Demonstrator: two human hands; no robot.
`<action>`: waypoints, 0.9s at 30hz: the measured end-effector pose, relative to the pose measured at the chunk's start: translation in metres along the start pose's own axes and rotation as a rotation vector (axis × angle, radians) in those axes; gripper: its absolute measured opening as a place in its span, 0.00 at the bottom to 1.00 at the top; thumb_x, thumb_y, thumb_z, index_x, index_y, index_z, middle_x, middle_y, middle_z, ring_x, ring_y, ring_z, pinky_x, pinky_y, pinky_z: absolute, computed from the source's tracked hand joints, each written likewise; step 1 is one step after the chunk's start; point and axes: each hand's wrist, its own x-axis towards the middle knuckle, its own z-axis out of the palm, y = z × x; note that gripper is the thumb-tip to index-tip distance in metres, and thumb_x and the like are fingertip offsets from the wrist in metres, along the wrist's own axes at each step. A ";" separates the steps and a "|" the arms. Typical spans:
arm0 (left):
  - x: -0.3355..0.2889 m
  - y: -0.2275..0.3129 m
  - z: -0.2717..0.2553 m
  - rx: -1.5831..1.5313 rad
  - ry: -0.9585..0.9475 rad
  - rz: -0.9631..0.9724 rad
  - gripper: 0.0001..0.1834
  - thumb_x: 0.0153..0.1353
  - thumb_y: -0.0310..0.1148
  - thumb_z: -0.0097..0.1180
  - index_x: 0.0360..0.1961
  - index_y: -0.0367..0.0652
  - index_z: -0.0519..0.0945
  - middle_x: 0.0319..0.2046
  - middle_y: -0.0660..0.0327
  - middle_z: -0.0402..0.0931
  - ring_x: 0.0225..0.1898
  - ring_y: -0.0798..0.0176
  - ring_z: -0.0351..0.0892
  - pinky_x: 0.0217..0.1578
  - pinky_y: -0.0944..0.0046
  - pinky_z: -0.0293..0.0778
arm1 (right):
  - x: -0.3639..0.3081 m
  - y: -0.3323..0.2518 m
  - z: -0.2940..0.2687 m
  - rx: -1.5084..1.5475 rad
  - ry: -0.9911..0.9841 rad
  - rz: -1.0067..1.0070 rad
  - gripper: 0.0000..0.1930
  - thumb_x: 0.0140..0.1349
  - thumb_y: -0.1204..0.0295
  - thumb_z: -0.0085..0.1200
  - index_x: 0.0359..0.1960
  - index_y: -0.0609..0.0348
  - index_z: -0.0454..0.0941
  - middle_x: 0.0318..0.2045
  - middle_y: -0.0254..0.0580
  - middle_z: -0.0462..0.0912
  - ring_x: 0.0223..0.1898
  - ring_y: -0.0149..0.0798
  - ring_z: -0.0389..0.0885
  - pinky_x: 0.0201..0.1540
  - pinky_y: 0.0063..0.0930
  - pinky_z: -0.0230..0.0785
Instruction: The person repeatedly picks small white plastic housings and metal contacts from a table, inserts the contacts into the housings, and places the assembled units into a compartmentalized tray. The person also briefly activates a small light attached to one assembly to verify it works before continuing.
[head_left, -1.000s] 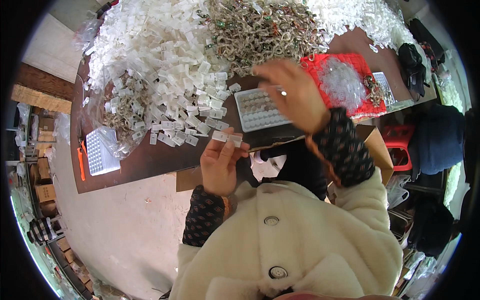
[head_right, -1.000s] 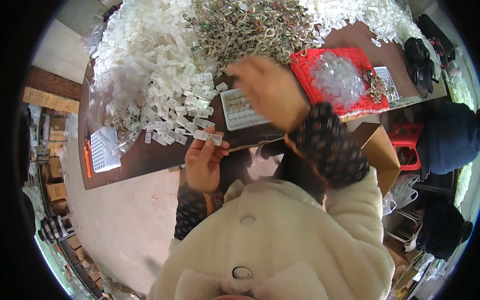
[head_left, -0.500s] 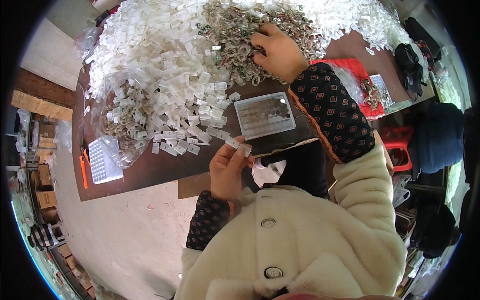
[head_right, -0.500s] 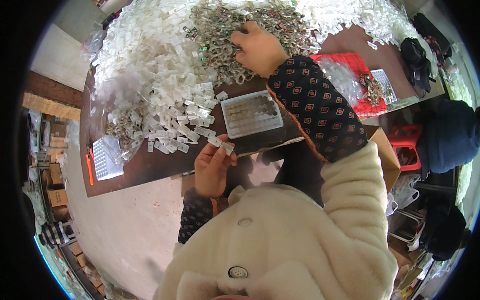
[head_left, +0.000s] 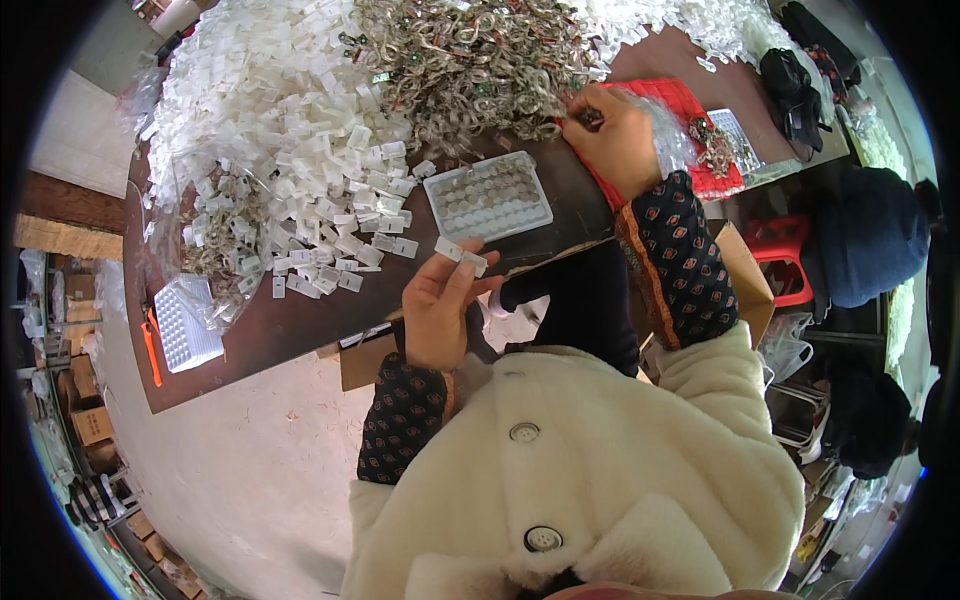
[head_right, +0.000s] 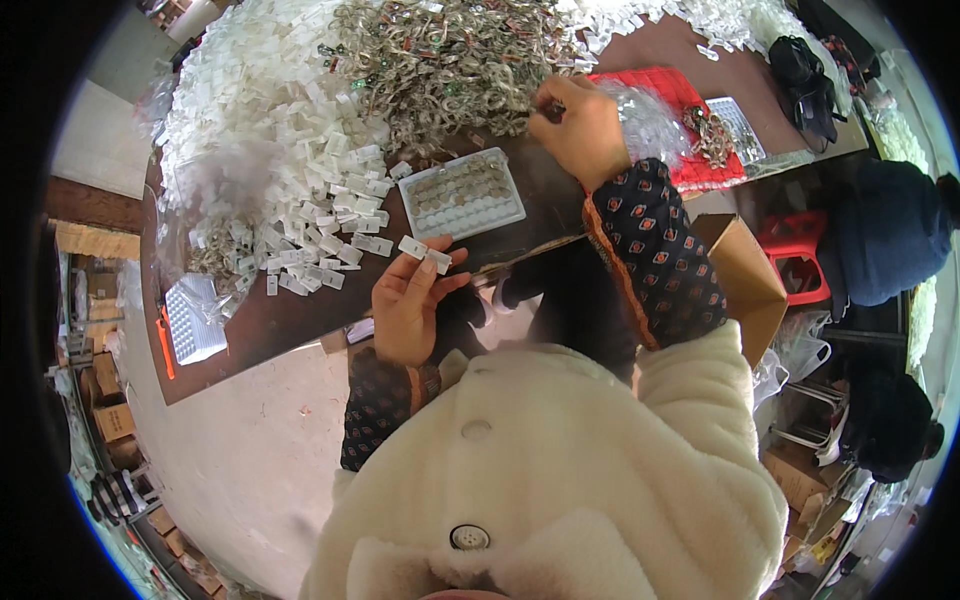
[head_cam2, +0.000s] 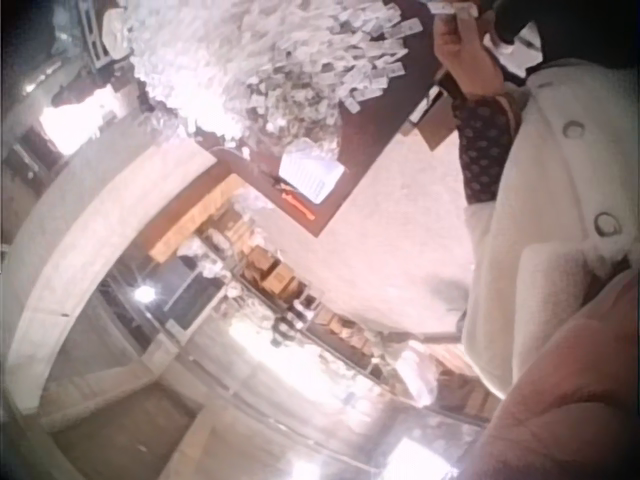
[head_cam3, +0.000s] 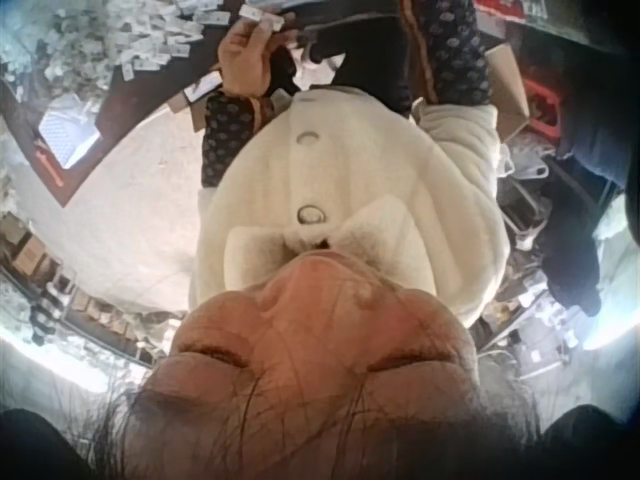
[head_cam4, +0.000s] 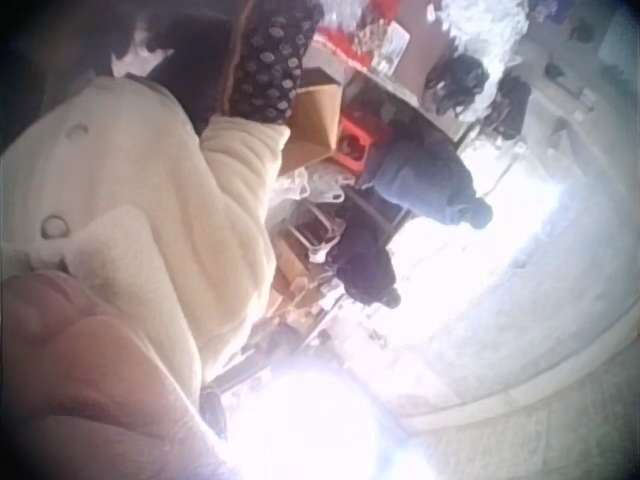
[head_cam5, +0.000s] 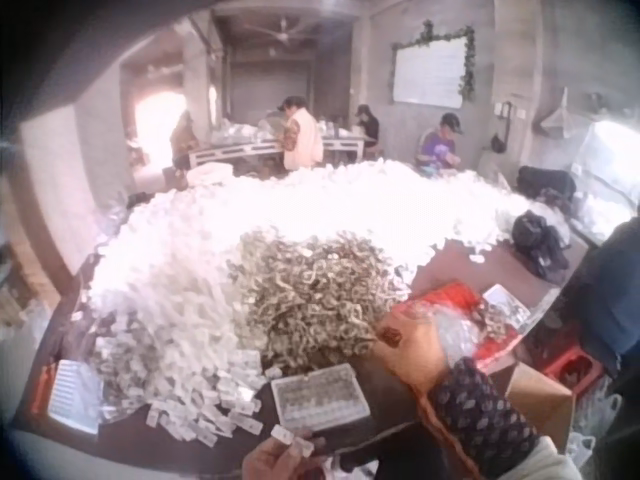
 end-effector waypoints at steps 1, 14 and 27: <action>0.000 0.000 0.002 0.003 -0.007 0.002 0.16 0.71 0.28 0.52 0.55 0.28 0.75 0.53 0.52 0.77 0.54 0.55 0.80 0.50 0.60 0.82 | -0.009 0.002 0.000 -0.012 -0.015 0.056 0.08 0.50 0.75 0.63 0.33 0.59 0.81 0.30 0.46 0.82 0.28 0.42 0.82 0.33 0.34 0.75; -0.016 0.016 0.002 -0.139 -0.206 0.163 0.18 0.69 0.31 0.53 0.54 0.29 0.74 0.51 0.45 0.77 0.50 0.50 0.81 0.48 0.51 0.80 | -0.067 0.001 -0.015 -0.201 0.020 0.043 0.10 0.54 0.69 0.67 0.37 0.55 0.84 0.47 0.49 0.82 0.48 0.55 0.78 0.52 0.42 0.72; -0.060 0.109 0.050 -0.526 -0.942 0.521 0.02 0.63 0.22 0.60 0.36 0.39 0.80 0.40 0.57 0.80 0.43 0.55 0.86 0.45 0.56 0.79 | -0.025 -0.040 0.037 -0.106 -0.193 -0.385 0.11 0.56 0.79 0.62 0.41 0.56 0.82 0.44 0.40 0.80 0.50 0.47 0.75 0.53 0.40 0.71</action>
